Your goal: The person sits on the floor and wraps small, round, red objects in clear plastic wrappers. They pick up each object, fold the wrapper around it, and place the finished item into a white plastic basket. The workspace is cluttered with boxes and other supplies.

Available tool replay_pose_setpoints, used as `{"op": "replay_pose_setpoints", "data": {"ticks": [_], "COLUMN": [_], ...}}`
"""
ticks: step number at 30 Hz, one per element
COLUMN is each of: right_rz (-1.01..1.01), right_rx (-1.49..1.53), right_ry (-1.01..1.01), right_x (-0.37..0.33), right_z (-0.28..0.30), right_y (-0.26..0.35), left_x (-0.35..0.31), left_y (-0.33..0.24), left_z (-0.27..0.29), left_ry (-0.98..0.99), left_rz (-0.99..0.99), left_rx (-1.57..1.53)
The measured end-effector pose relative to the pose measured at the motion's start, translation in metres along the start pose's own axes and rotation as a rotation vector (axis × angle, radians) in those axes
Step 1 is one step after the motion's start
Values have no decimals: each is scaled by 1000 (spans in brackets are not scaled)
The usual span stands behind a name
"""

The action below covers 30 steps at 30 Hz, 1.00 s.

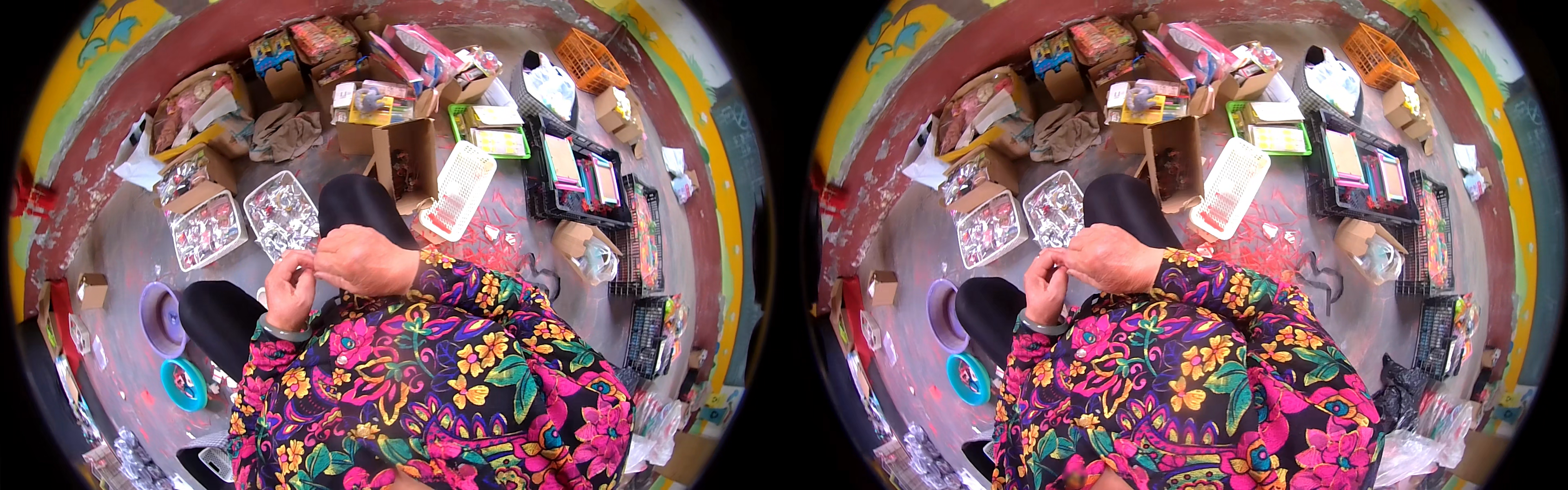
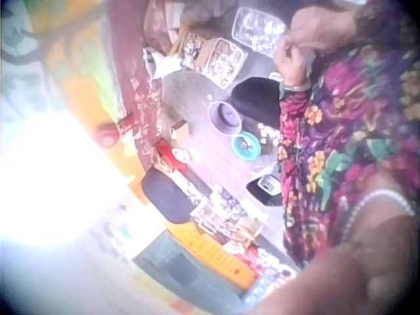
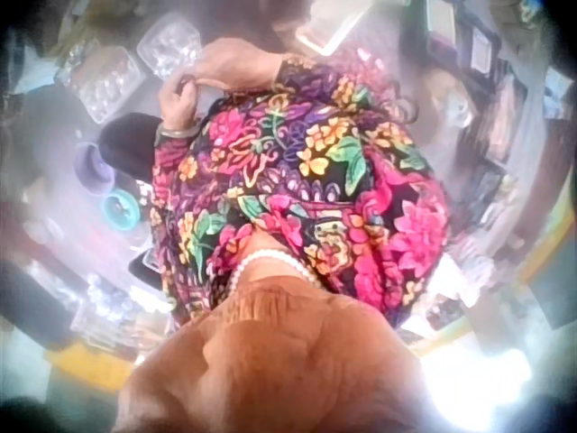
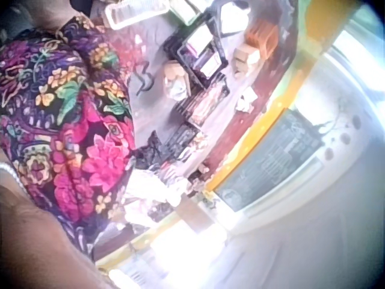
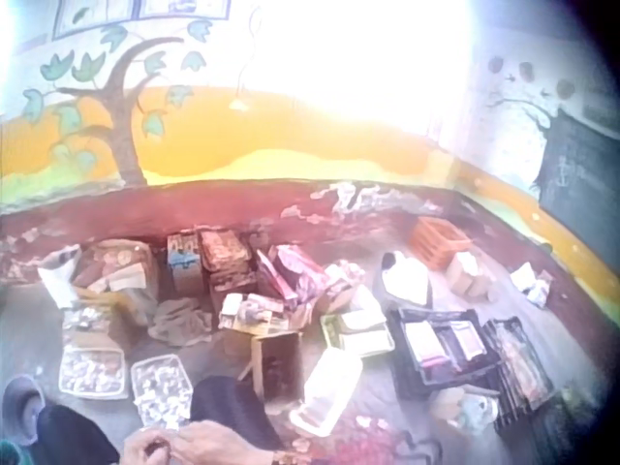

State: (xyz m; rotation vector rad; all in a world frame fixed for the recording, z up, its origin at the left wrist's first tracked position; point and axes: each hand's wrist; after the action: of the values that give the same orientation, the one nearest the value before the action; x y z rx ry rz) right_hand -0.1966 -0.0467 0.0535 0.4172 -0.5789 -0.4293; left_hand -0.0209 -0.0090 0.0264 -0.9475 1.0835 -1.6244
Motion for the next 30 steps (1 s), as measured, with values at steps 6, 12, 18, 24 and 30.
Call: {"op": "replay_pose_setpoints", "data": {"ticks": [6, 12, 18, 24, 30], "right_rz": [10, 32, -7, -90, -175], "right_rx": [1, -108, -69, -4, 28], "right_ry": [-20, -102, -84, -158, -243], "right_x": [-7, -17, -26, -38, -41], "right_z": [-3, -13, -8, -15, -23], "right_y": [-1, -8, -7, -12, -12], "left_x": [-1, 4, 4, 5, 5], "left_y": [2, 0, 14, 13, 12], "left_z": [-3, -11, -10, -16, -17], "left_ry": [-1, -36, 11, 25, 15], "left_rz": [31, 36, 35, 216, 198], "left_rx": [20, 28, 80, -46, -121]}}
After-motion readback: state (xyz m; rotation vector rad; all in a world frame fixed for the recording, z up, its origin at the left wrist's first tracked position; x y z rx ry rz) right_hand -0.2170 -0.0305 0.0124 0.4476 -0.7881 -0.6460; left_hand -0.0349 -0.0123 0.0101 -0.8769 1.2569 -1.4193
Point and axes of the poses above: each hand's wrist, its own x-axis towards the middle knuckle, its own z-axis out of the back of the hand, y = z × x, and after that the axes turned 8 degrees about y, right-handed
